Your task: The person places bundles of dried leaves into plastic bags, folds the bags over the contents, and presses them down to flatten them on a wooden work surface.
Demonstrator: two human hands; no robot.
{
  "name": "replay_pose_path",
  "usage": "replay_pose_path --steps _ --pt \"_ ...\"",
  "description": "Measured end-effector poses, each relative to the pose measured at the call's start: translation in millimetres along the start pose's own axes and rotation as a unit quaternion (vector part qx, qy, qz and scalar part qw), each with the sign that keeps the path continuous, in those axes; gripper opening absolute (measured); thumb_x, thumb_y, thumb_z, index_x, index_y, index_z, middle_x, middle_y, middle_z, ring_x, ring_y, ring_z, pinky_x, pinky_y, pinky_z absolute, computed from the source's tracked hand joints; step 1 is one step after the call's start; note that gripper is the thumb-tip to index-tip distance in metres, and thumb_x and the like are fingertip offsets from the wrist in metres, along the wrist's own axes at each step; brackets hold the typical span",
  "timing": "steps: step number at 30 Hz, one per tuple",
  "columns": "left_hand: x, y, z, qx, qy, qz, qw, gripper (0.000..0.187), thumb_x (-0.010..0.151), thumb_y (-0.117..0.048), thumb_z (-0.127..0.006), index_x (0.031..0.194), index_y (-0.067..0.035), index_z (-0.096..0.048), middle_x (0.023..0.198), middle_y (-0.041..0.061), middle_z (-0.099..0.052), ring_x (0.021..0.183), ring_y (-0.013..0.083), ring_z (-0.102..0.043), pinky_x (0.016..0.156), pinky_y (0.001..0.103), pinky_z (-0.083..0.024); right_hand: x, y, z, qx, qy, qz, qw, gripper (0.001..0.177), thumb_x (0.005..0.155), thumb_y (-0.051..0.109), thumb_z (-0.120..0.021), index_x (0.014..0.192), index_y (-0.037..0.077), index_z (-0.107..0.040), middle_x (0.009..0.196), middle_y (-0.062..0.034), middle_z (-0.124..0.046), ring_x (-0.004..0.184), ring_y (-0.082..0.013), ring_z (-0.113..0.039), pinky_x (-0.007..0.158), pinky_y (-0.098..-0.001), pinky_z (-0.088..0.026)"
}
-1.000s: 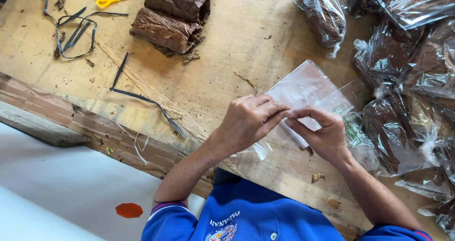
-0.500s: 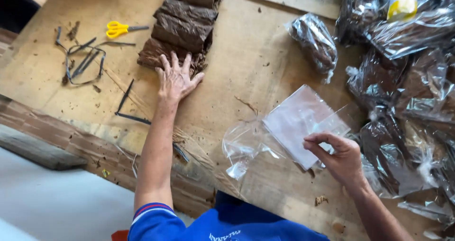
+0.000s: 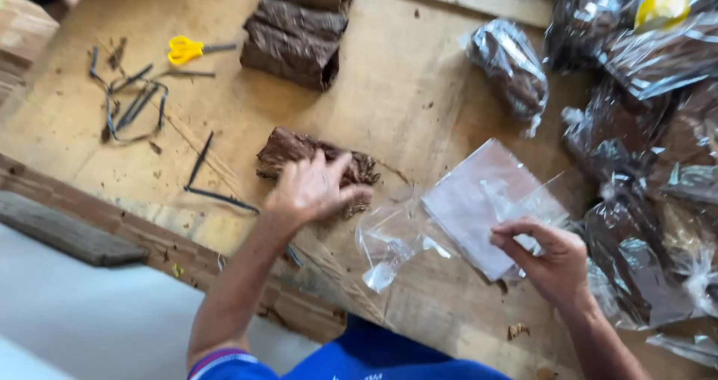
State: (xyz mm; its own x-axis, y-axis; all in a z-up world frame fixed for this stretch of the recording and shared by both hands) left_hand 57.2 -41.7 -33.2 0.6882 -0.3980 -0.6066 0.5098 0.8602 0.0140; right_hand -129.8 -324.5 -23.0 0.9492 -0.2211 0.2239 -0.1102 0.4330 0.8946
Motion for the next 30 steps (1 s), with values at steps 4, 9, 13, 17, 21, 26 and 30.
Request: replay_pose_path --steps 4,9,13,17,21,26,30 --pt "-23 2 97 0.479 -0.641 0.000 0.600 0.065 0.120 -0.054 -0.010 0.073 -0.025 -0.044 0.059 -0.012 -0.030 0.049 0.0013 -0.029 0.047 0.015 -0.033 0 13 5 0.011 -0.023 -0.034 0.999 0.016 0.082 -0.002 -0.082 0.096 0.004 -0.074 0.095 -0.0095 -0.078 0.086 -0.0151 -0.075 0.087 -0.0234 -0.060" --pt "207 137 117 -0.084 -0.319 -0.033 0.943 0.111 0.085 -0.088 -0.007 0.161 -0.014 -0.038 0.165 0.024 -0.020 0.149 0.0520 -0.016 0.111 0.079 -0.021 -5 12 16 -0.002 -0.039 -0.006 0.999 0.019 0.080 -0.001 -0.082 0.097 0.003 -0.074 0.094 -0.0090 -0.078 0.083 -0.0137 -0.076 0.087 -0.0215 -0.062" --pt "239 141 106 -0.092 -0.247 -0.013 0.964 0.110 0.078 -0.089 0.000 0.165 -0.026 -0.025 0.171 0.015 -0.016 0.154 0.0483 -0.007 0.113 0.081 -0.004 -12 -2 30 -0.011 -0.082 -0.053 0.995 0.016 0.081 0.000 -0.082 0.095 0.003 -0.074 0.094 -0.0095 -0.077 0.086 -0.0139 -0.074 0.090 -0.0222 -0.060" --pt "227 129 84 -0.080 -0.213 0.021 0.974 0.117 0.074 -0.091 0.005 0.163 -0.023 -0.029 0.169 0.021 -0.015 0.144 0.0518 -0.032 0.112 0.071 -0.023 -12 0 28 -0.011 -0.060 -0.045 0.997 0.016 0.081 0.004 -0.082 0.095 0.005 -0.074 0.093 -0.0079 -0.078 0.083 -0.0132 -0.075 0.086 -0.0219 -0.061" --pt "171 95 78 -0.079 -0.228 -0.042 0.970 0.114 0.079 -0.088 0.002 0.153 -0.019 -0.050 0.163 0.026 -0.031 0.132 0.0543 -0.046 0.101 0.075 -0.039 -7 10 15 0.013 -0.021 -0.001 1.000 0.014 0.081 0.002 -0.081 0.093 0.006 -0.075 0.090 -0.0063 -0.079 0.082 -0.0134 -0.077 0.081 -0.0221 -0.062" --pt "92 35 72 -0.083 -0.122 -0.056 0.987 0.111 0.072 -0.089 -0.005 0.152 -0.026 -0.051 0.160 0.012 -0.040 0.141 0.0403 -0.044 0.108 0.065 -0.037 -14 9 17 -0.003 -0.003 0.015 1.000 0.013 0.082 0.006 -0.081 0.093 0.011 -0.075 0.088 -0.0014 -0.080 0.078 -0.0096 -0.076 0.072 -0.0189 -0.058" --pt "115 56 96 -0.026 -0.274 -0.076 0.958 0.088 0.099 -0.080 -0.022 0.125 -0.011 -0.069 0.058 0.005 -0.057 0.040 0.0092 -0.041 0.031 0.026 -0.032 -12 9 26 -0.001 -0.028 -0.012 1.000 0.014 0.080 0.004 -0.082 0.093 0.007 -0.075 0.092 -0.0056 -0.079 0.084 -0.0133 -0.077 0.085 -0.0231 -0.063"
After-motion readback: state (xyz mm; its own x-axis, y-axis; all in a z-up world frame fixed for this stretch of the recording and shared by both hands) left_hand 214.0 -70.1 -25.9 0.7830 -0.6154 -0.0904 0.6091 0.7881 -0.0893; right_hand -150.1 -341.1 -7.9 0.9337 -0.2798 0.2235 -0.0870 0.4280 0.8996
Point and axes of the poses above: each hand's wrist, its own x-axis towards the middle knuckle, its own z-axis out of the back of the hand, y = z × x, the point moved 9 cm from there along x, towards the middle knuckle
